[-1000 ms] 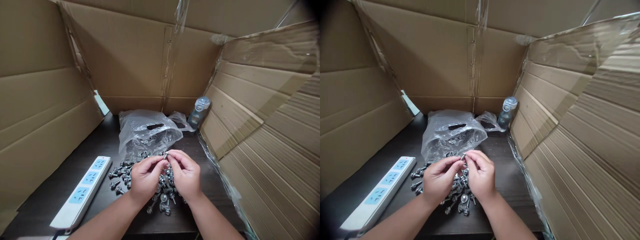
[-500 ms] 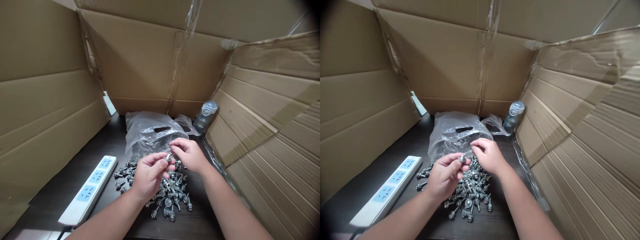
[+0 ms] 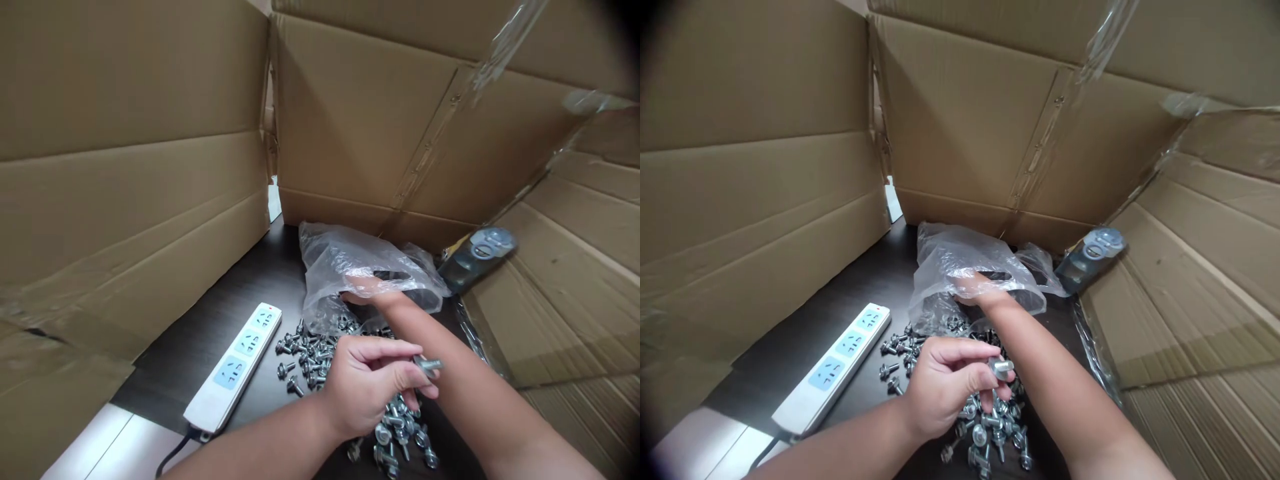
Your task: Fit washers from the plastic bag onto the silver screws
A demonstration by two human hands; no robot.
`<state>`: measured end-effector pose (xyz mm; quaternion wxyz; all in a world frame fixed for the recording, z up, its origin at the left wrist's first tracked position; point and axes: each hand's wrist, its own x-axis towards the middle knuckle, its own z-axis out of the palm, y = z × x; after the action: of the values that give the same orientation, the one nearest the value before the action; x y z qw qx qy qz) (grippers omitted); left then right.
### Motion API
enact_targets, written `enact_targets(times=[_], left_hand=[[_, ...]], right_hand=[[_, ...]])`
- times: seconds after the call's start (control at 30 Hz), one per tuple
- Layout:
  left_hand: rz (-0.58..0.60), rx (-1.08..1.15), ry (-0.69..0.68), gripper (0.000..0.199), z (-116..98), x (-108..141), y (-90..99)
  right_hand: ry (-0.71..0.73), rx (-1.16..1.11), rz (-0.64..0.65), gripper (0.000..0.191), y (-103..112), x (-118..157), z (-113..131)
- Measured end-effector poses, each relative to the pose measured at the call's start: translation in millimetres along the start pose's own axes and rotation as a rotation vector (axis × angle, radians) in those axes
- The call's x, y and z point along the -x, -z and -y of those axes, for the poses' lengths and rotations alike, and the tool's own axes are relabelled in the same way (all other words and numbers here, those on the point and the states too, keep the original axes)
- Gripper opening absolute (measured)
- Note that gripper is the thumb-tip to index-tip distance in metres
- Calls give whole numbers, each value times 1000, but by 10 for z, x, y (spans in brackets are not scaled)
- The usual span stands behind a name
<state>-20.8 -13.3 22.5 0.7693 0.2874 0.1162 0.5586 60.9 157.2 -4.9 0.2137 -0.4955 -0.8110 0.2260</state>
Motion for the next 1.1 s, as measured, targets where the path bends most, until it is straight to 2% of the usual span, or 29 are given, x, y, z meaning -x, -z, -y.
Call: enact_targets(times=[0.2,0.37,0.43,0.53,0.6,0.63,0.73,0.8,0.87,0.97,1.1], left_hand=[[-21,6,34,18,-5,20,-25],[-54,-94,-23,17,-46,-6,-17],[-88,-205,-95,17,-68,-25,-3],[-158,-440,-167,17,-71,-53,22],[-165,-587,-170,17,-44,-70,38],[-163,-643,-169,17,-25,-79,46],[-201,-741,-150,25,32,-114,66],[-231,-757,-107,33,51,-147,74],[-236,-800,-97,27,47,-180,81],[-210,-891,-164,12,14,-218,90],[-162,-970,-238,9,-29,-240,112]], right_hand=[[-79,41,91,24,60,40,234],[-121,-51,50,12,207,185,362],[-149,-110,22,5,267,387,327],[-141,-311,-2,13,304,882,198],[-60,-731,-100,19,284,1244,101],[-26,-857,-177,17,265,1400,60],[38,-1049,-318,16,225,1689,-3],[63,-1037,-368,16,239,1740,-3],[86,-985,-393,14,279,1734,17],[123,-971,-371,12,331,1717,55],[133,-969,-352,12,334,1733,80]])
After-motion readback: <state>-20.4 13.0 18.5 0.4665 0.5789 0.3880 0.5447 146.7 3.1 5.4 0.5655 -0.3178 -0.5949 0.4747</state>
